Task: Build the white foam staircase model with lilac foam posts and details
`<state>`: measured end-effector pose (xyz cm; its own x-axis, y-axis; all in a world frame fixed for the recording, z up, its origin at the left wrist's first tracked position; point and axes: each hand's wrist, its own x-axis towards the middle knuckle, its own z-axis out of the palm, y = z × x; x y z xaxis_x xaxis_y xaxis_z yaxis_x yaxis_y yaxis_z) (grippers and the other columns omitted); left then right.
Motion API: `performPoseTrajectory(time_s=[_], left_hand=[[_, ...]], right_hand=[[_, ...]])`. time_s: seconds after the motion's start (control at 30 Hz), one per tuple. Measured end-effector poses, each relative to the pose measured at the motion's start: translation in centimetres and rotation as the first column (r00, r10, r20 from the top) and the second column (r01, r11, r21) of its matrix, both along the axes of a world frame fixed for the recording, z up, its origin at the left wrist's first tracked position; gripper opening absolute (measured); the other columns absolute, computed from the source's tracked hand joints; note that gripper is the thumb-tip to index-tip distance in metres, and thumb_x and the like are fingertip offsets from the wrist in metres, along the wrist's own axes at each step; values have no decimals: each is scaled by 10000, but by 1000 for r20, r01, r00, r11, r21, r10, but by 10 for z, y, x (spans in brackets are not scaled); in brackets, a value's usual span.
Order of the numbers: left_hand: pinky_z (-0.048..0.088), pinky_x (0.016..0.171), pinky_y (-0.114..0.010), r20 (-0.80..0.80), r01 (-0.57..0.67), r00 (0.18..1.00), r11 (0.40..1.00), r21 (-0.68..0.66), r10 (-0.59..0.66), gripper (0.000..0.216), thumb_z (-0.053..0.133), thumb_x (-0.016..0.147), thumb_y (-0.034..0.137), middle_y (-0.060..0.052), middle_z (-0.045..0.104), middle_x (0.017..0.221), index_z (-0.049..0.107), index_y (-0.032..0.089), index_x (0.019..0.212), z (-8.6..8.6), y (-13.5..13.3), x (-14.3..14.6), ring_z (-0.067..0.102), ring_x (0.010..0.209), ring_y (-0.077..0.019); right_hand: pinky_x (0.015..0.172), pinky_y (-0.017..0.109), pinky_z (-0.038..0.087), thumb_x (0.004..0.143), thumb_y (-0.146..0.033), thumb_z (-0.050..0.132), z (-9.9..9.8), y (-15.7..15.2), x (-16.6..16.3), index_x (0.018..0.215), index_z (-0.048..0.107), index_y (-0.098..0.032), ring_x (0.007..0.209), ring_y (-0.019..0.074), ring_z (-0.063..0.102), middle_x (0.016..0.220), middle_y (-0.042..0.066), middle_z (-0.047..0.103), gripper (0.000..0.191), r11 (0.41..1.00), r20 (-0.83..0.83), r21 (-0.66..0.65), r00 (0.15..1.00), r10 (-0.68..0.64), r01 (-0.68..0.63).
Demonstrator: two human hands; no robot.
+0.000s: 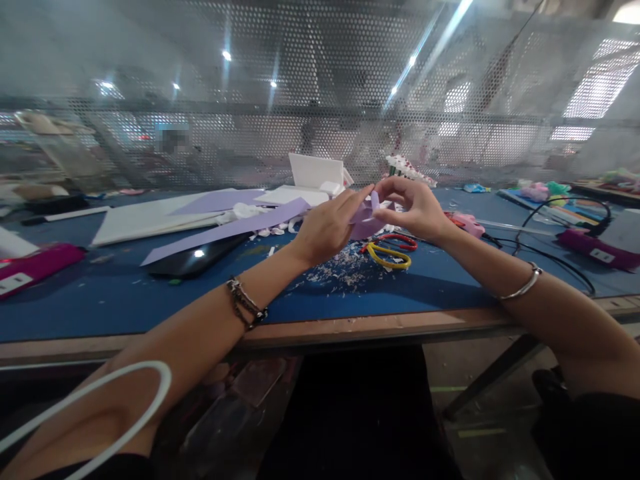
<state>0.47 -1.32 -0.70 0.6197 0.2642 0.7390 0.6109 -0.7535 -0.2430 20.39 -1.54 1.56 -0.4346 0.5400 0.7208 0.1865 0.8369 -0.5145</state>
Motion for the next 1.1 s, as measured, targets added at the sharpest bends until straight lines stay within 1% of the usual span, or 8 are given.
performPoseTrajectory(time_s=[0.2,0.33,0.47,0.53,0.63,0.7,0.83,1.1], left_hand=[[493,797,-350,-74,-57,996,998,-4,57,520,324,823,122,-155,588,1126,377,97,1340,3,0,1,579,961,-232],[491,802,-385,-73,-68,995,997,-42,65,503,314,836,133,-145,595,1077,391,104,1332,3,2,1,577,942,-244],[470,871,-416,-4,77,997,985,-154,-78,479,358,804,140,-154,585,1117,446,101,1272,5,6,-3,558,1015,-260],[484,857,-393,51,208,978,924,-320,-202,471,426,794,204,-155,581,1148,464,116,1255,7,5,-7,568,1018,-260],[499,835,-368,186,400,913,710,-580,-363,417,473,812,325,-135,601,1144,522,163,1194,12,-1,-8,584,1016,-253],[507,770,-336,294,462,885,608,-646,-360,326,471,835,365,-106,639,1014,575,166,1072,13,-6,-5,607,920,-219],[416,524,-233,395,449,890,596,-666,-228,318,544,822,472,-15,552,661,558,156,789,9,-8,4,516,583,-113],[238,399,-214,492,496,856,524,-693,-160,499,545,758,637,37,358,496,470,175,588,10,-11,6,323,423,-62]], right_hand=[[780,315,432,660,-417,714,13,-3,12,848,581,-160,798,150,536,831,40,588,345,901,212,409,945,-249,145],[768,316,427,684,-427,704,16,-4,16,871,570,-179,803,155,532,847,34,579,338,844,250,512,912,-325,161],[765,312,424,702,-430,693,15,-2,17,885,560,-182,815,158,529,852,36,569,336,823,262,548,904,-339,149],[745,306,425,710,-437,684,12,-2,14,887,554,-177,797,153,525,839,35,562,341,815,276,571,911,-305,100],[724,297,429,733,-429,663,5,-2,8,892,543,-174,784,149,517,823,34,554,324,792,308,610,919,-246,7],[732,295,433,750,-416,649,3,-4,4,903,538,-178,801,149,517,835,36,556,304,777,306,629,924,-231,-14],[745,301,442,762,-394,635,2,-7,1,927,537,-182,823,150,520,852,36,556,286,760,277,650,937,-211,-21],[723,286,445,715,-382,672,3,-16,-2,900,544,-174,768,133,527,813,25,550,307,809,190,588,973,-128,-8]])
